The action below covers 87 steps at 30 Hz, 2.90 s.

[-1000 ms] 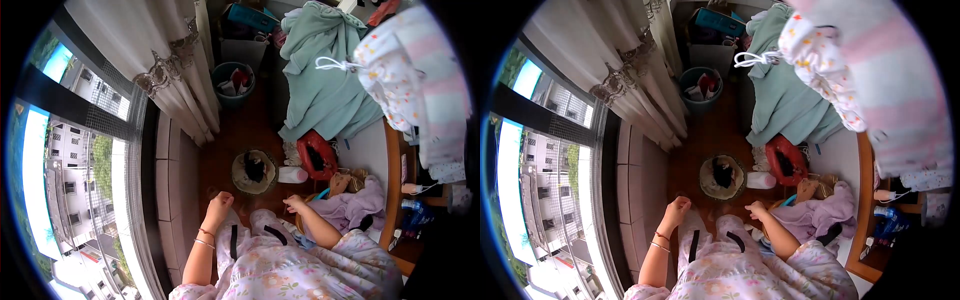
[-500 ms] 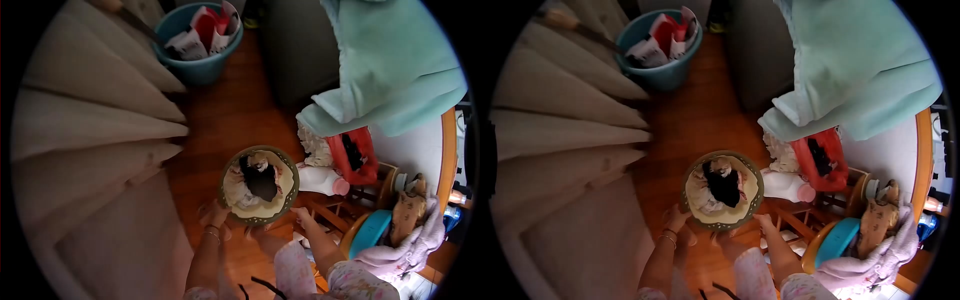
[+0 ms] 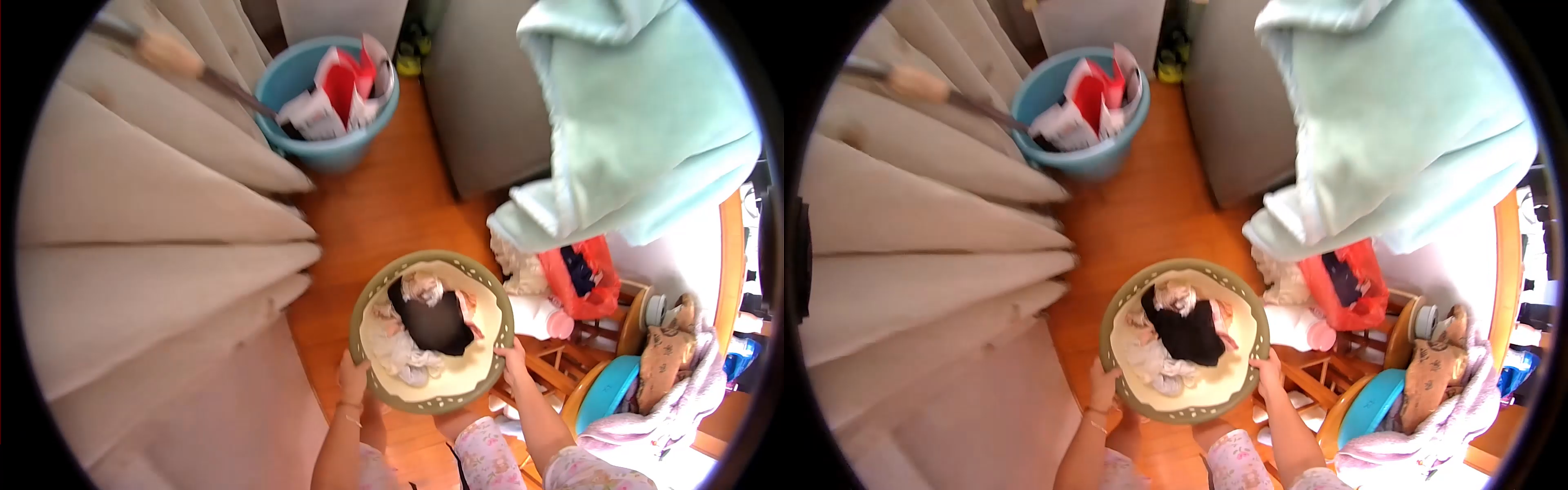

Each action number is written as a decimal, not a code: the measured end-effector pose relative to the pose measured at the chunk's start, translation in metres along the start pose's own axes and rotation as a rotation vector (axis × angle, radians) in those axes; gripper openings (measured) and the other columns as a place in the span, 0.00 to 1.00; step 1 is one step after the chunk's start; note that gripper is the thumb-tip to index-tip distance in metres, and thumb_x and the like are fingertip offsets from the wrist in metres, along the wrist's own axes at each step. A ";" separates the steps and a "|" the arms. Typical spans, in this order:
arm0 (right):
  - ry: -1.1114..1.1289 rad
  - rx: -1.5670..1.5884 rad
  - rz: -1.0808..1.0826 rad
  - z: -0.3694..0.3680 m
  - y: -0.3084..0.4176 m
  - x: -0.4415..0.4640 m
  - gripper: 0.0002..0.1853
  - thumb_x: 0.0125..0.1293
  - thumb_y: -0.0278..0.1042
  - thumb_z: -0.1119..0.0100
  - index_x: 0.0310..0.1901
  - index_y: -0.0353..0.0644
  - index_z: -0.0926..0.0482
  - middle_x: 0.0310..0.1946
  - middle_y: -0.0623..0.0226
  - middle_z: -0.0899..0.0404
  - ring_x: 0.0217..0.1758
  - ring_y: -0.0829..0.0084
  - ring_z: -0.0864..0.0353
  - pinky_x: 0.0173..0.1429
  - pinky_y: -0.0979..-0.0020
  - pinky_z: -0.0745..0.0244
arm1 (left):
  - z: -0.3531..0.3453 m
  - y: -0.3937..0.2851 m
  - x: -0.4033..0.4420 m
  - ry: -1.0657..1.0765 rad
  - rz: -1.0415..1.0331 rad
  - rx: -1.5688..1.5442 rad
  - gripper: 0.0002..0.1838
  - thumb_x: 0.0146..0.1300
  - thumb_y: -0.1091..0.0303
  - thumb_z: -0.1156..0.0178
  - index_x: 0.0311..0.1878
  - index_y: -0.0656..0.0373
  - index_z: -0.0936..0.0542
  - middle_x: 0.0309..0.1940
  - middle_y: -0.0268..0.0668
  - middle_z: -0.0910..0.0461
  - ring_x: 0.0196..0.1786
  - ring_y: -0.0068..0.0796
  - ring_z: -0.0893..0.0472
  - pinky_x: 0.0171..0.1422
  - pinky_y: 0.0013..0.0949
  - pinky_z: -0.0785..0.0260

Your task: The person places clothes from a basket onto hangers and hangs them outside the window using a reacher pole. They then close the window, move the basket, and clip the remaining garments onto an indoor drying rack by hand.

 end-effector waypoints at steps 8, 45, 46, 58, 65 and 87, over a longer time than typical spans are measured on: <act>0.243 0.048 0.249 -0.020 0.273 -0.206 0.20 0.42 0.15 0.46 0.42 0.34 0.27 0.34 0.64 0.23 0.35 0.70 0.23 0.41 0.73 0.27 | 0.098 -0.286 -0.165 -0.130 -0.042 -0.079 0.19 0.47 0.71 0.36 0.42 0.67 0.29 0.36 0.45 0.21 0.39 0.36 0.21 0.43 0.34 0.30; 0.584 -0.096 0.676 -0.398 0.874 -0.208 0.17 0.56 0.31 0.44 0.47 0.35 0.29 0.38 0.62 0.24 0.39 0.71 0.24 0.43 0.72 0.29 | 0.200 -0.840 -0.007 -0.551 -0.356 -0.122 0.16 0.45 0.70 0.40 0.37 0.67 0.27 0.30 0.44 0.21 0.33 0.34 0.22 0.42 0.33 0.31; 0.586 -0.111 0.667 -0.416 0.881 -0.192 0.17 0.56 0.31 0.44 0.47 0.35 0.29 0.38 0.62 0.24 0.39 0.71 0.24 0.43 0.72 0.29 | 0.199 -0.845 0.008 -0.585 -0.301 -0.059 0.16 0.45 0.70 0.40 0.38 0.67 0.27 0.31 0.44 0.21 0.34 0.35 0.22 0.43 0.33 0.31; 0.323 -0.707 0.774 -0.541 0.902 -0.013 0.24 0.53 0.36 0.43 0.51 0.35 0.32 0.45 0.49 0.26 0.47 0.56 0.26 0.51 0.64 0.32 | 0.165 -0.841 0.206 -0.340 -0.243 0.107 0.16 0.49 0.76 0.42 0.42 0.61 0.34 0.32 0.41 0.25 0.28 0.32 0.22 0.23 0.35 0.26; 0.273 -0.985 0.709 -0.513 0.862 0.004 0.16 0.52 0.36 0.43 0.41 0.37 0.27 0.42 0.47 0.23 0.49 0.47 0.26 0.52 0.55 0.32 | 0.120 -0.860 0.138 -0.280 0.097 -0.022 0.19 0.52 0.76 0.42 0.44 0.70 0.39 0.42 0.53 0.28 0.38 0.43 0.20 0.27 0.39 0.20; 0.385 -1.030 0.616 -0.566 0.928 0.054 0.46 0.48 0.50 0.37 0.65 0.36 0.46 0.62 0.45 0.42 0.64 0.52 0.38 0.64 0.61 0.39 | 0.032 -0.811 0.152 -0.268 0.164 -0.470 0.16 0.63 0.73 0.49 0.52 0.57 0.39 0.43 0.41 0.25 0.42 0.36 0.20 0.35 0.38 0.21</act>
Point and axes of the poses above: each hand's wrist, its own x-axis towards the middle knuckle, its own z-axis out of the back of the hand, y = z × x, the point moved 10 cm from there along x, towards the middle knuckle
